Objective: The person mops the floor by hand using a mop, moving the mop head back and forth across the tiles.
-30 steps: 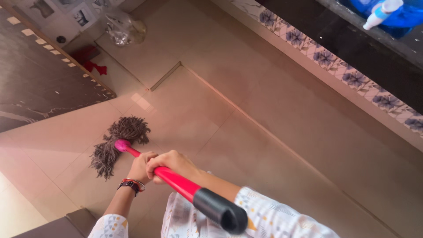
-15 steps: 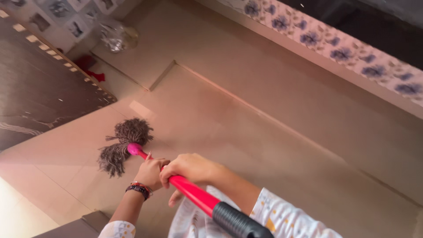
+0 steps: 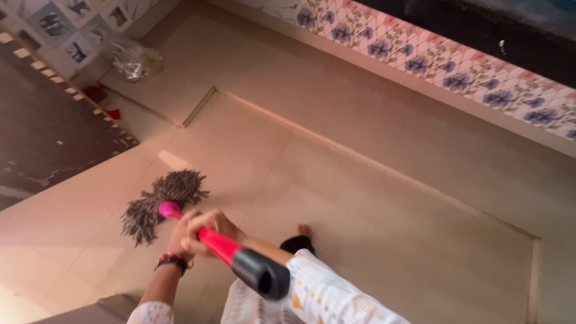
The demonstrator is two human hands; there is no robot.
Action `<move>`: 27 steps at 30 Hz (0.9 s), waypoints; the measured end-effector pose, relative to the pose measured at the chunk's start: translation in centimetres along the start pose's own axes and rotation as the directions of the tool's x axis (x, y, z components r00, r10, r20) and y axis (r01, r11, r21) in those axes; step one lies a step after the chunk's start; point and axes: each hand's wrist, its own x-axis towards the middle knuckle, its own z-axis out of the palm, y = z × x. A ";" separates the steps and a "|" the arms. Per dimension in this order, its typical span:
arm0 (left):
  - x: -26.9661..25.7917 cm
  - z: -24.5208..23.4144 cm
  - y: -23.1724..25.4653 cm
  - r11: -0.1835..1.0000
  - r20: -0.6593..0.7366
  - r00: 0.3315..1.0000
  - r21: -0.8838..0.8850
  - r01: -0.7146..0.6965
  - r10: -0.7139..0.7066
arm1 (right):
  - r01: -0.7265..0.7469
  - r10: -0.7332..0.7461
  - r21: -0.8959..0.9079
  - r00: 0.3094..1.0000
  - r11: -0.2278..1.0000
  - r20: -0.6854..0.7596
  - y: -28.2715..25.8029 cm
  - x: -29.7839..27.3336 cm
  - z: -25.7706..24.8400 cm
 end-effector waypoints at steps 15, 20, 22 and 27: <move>-9.0 7.4 13.7 0.972 0.131 0.989 0.213 -0.096 0.069 | -0.015 0.012 0.028 0.995 1.000 0.096 -4.4 -16.1 -5.2; -11.2 11.0 19.3 0.946 0.247 0.969 0.315 -0.072 -0.008 | -0.078 0.073 0.154 0.997 0.985 0.039 -4.5 -21.6 -8.5; -12.5 12.4 18.2 0.950 0.248 0.968 0.308 -0.056 -0.023 | -0.080 0.065 0.125 0.991 0.989 0.120 -3.9 -23.1 -8.2; -15.0 15.5 8.4 0.972 0.095 0.990 0.219 0.079 -0.102 | -0.005 -0.002 0.043 0.987 0.999 0.160 -1.6 -22.6 -4.6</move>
